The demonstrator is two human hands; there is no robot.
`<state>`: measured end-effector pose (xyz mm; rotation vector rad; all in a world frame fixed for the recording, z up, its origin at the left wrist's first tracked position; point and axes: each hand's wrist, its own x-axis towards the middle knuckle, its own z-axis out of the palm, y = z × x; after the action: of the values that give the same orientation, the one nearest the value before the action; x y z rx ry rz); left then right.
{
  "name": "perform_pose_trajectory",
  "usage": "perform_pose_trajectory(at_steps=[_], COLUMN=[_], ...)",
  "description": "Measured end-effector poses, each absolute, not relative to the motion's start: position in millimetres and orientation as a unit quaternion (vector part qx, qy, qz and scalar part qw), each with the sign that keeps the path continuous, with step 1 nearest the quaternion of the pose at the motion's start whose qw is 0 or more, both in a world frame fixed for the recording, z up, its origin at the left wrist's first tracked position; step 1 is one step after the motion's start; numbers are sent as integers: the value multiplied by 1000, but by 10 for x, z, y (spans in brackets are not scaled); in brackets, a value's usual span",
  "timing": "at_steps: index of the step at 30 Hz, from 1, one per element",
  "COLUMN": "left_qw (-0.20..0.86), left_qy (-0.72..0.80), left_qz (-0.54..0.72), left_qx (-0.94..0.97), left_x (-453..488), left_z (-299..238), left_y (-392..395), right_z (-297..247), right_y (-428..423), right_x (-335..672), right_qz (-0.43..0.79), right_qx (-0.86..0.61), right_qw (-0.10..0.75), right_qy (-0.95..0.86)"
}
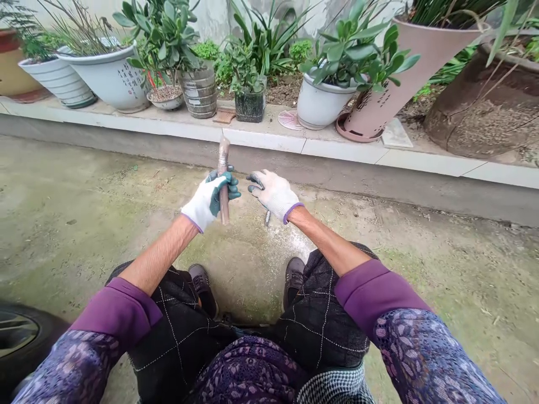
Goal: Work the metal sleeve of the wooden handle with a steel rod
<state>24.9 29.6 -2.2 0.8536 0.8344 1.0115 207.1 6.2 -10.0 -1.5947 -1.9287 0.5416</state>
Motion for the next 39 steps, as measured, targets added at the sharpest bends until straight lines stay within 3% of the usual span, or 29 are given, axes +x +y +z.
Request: perform_pose_trajectory(at_steps=[3, 8, 13, 19, 27, 30, 35, 37, 39], left_qw=[689, 678, 679, 538, 731, 720, 725, 728, 713], left_qy=[370, 347, 363, 452, 324, 346, 393, 387, 376], left_qz=[531, 592, 511, 434, 358, 368, 447, 467, 488], left_qx=[326, 265, 382, 564, 482, 475, 346, 319, 336], left_x=[432, 767, 761, 434, 530, 644, 840, 857, 822], left_z=[-91, -110, 22, 195, 308, 225, 54, 60, 110], left_y=[396, 436, 370, 308, 211, 165, 117, 117, 119], right_z=[-61, -80, 10, 339, 466, 395, 303, 317, 355], right_y=[-11, -44, -84, -425, -594, -539, -445, -429, -414], right_x=[1987, 1813, 2016, 2255, 2363, 2485, 2471, 2398, 2361], right_qz=[196, 184, 158, 380, 437, 355, 56, 23, 98], right_qx=[-599, -647, -651, -617, -609, -625, -650, -656, -656], right_qw=[303, 240, 304, 354, 274, 236, 200, 184, 216], right_qy=[-715, -700, -678, -591, -602, -654, -731, -732, -717])
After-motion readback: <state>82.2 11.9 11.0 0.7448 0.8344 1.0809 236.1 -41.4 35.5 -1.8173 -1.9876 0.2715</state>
